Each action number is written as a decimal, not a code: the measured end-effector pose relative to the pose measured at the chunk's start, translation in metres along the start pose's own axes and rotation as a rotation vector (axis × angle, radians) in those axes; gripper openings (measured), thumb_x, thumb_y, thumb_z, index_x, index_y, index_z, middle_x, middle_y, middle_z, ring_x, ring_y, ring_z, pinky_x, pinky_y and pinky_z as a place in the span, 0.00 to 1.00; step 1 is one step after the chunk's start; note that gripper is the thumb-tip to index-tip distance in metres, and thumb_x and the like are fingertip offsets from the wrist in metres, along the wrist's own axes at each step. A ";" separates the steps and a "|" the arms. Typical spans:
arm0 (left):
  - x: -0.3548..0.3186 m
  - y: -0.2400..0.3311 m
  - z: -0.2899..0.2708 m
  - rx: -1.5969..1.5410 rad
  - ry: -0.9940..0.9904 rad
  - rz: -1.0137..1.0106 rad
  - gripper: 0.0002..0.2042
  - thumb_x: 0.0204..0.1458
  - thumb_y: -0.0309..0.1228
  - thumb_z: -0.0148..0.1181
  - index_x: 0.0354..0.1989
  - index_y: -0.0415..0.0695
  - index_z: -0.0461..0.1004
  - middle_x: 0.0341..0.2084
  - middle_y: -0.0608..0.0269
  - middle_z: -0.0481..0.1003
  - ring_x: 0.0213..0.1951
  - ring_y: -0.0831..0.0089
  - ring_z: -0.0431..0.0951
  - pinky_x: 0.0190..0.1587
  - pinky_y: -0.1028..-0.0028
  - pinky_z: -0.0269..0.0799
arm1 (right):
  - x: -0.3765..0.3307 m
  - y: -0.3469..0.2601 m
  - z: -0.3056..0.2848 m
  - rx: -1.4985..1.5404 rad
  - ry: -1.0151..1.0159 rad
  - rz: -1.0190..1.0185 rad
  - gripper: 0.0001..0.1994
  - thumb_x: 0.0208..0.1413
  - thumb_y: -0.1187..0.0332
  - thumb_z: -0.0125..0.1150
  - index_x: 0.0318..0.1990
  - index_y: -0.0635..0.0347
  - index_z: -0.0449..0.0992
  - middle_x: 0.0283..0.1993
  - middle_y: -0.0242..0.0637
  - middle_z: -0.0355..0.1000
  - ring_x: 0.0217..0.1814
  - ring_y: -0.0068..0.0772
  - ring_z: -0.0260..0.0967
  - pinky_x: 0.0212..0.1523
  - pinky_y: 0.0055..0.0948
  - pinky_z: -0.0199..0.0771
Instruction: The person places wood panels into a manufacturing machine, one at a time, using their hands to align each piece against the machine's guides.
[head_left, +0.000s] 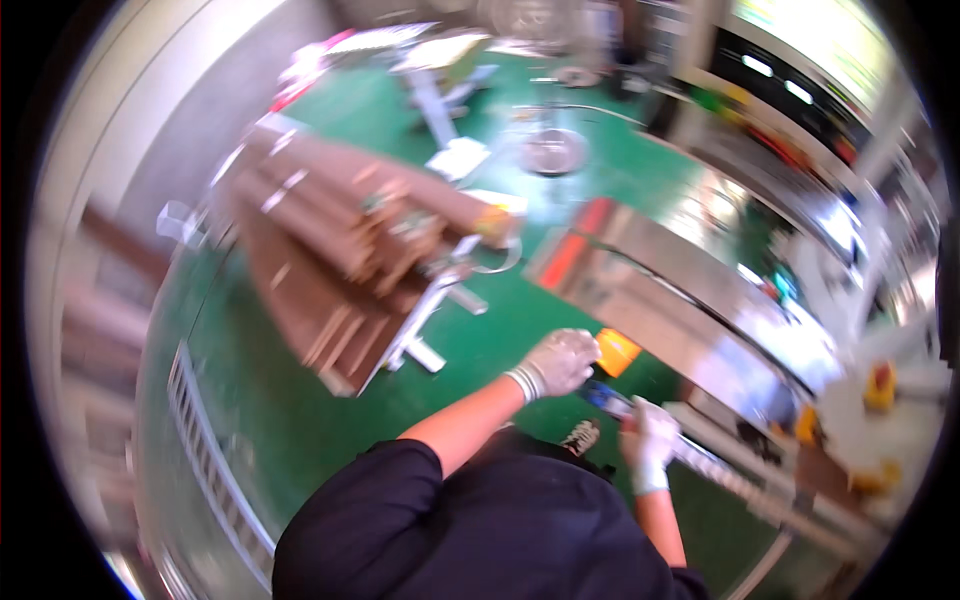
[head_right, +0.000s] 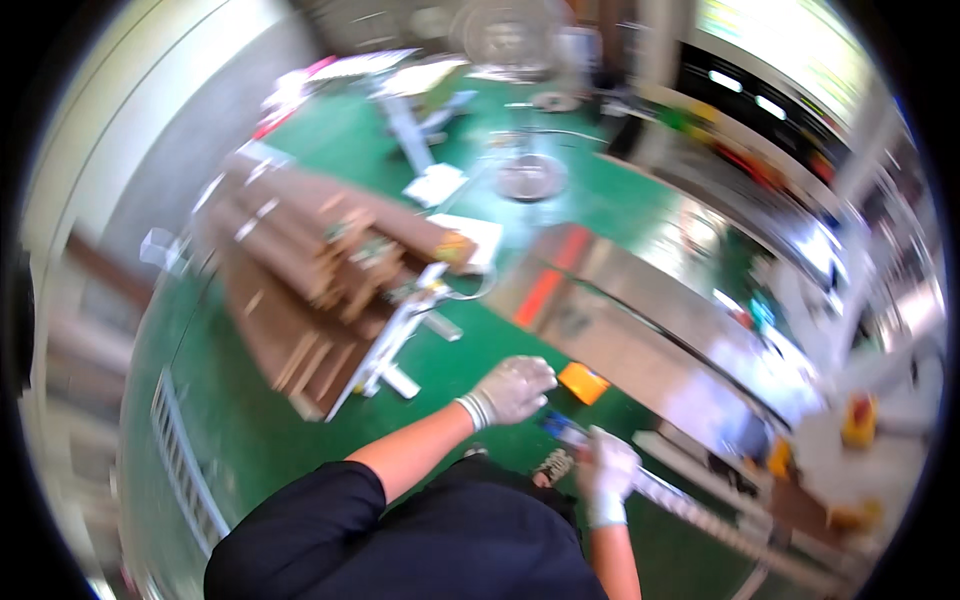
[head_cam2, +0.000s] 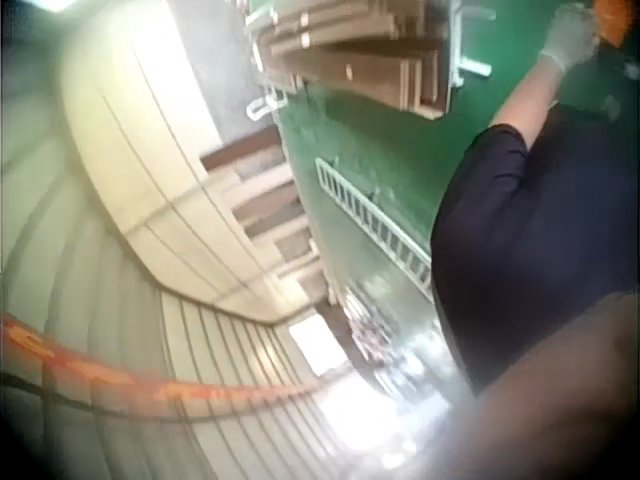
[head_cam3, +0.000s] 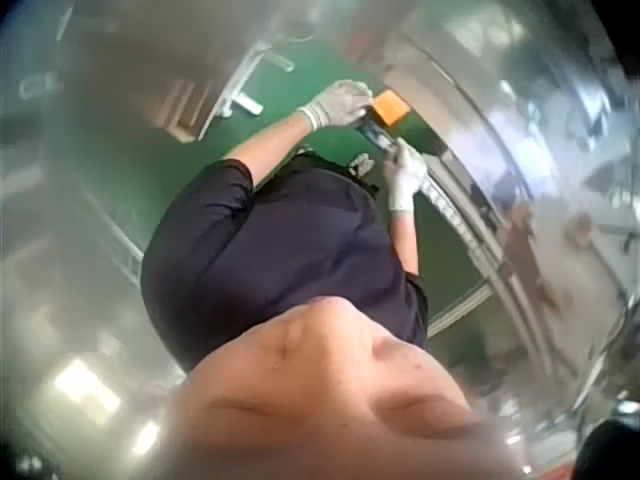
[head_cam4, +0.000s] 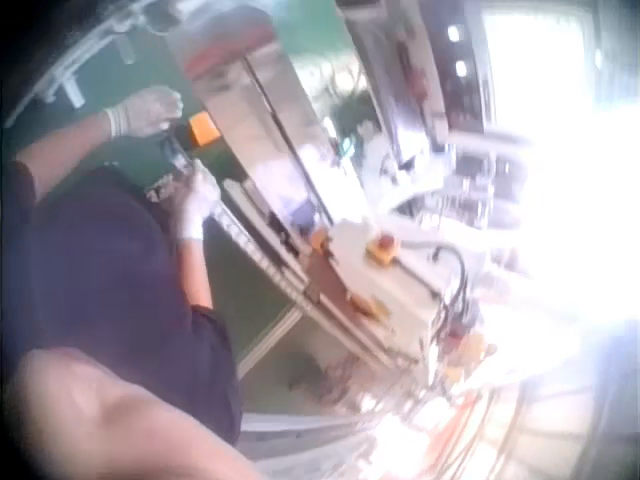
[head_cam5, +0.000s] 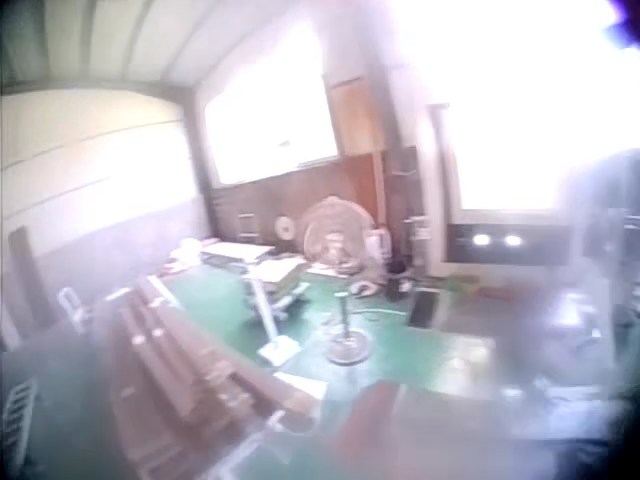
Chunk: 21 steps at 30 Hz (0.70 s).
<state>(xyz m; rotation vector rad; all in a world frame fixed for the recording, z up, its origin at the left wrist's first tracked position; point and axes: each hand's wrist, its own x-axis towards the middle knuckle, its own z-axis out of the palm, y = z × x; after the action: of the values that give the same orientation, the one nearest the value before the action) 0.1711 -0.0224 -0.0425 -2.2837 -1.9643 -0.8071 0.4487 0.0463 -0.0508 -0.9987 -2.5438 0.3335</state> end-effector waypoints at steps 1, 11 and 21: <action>-0.041 -0.015 -0.029 -0.010 0.022 -0.194 0.14 0.55 0.33 0.61 0.48 0.41 0.77 0.45 0.49 0.79 0.51 0.49 0.79 0.59 0.55 0.73 | -0.003 -0.002 0.003 0.072 0.042 0.066 0.15 0.49 0.68 0.71 0.46 0.53 0.82 0.42 0.41 0.82 0.44 0.48 0.78 0.46 0.48 0.76; -0.508 -0.136 -0.185 0.130 1.165 -1.604 0.12 0.63 0.35 0.58 0.32 0.40 0.74 0.23 0.61 0.73 0.28 0.66 0.74 0.37 0.64 0.71 | 0.003 -0.026 0.026 -0.153 -0.004 0.073 0.16 0.69 0.56 0.53 0.46 0.57 0.82 0.44 0.43 0.81 0.46 0.51 0.77 0.47 0.47 0.74; -0.563 -0.262 -0.174 -0.173 1.506 -1.678 0.23 0.57 0.36 0.70 0.54 0.30 0.74 0.48 0.49 0.79 0.48 0.61 0.79 0.56 0.66 0.72 | 0.021 -0.063 0.061 -0.177 0.063 0.132 0.15 0.69 0.58 0.53 0.44 0.56 0.83 0.42 0.42 0.82 0.44 0.51 0.78 0.46 0.46 0.76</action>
<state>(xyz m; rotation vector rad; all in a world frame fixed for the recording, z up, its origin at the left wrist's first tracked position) -0.1762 -0.5438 -0.1948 0.7601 -2.1003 -1.7225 0.3702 0.0108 -0.0772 -1.2258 -2.4902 0.1113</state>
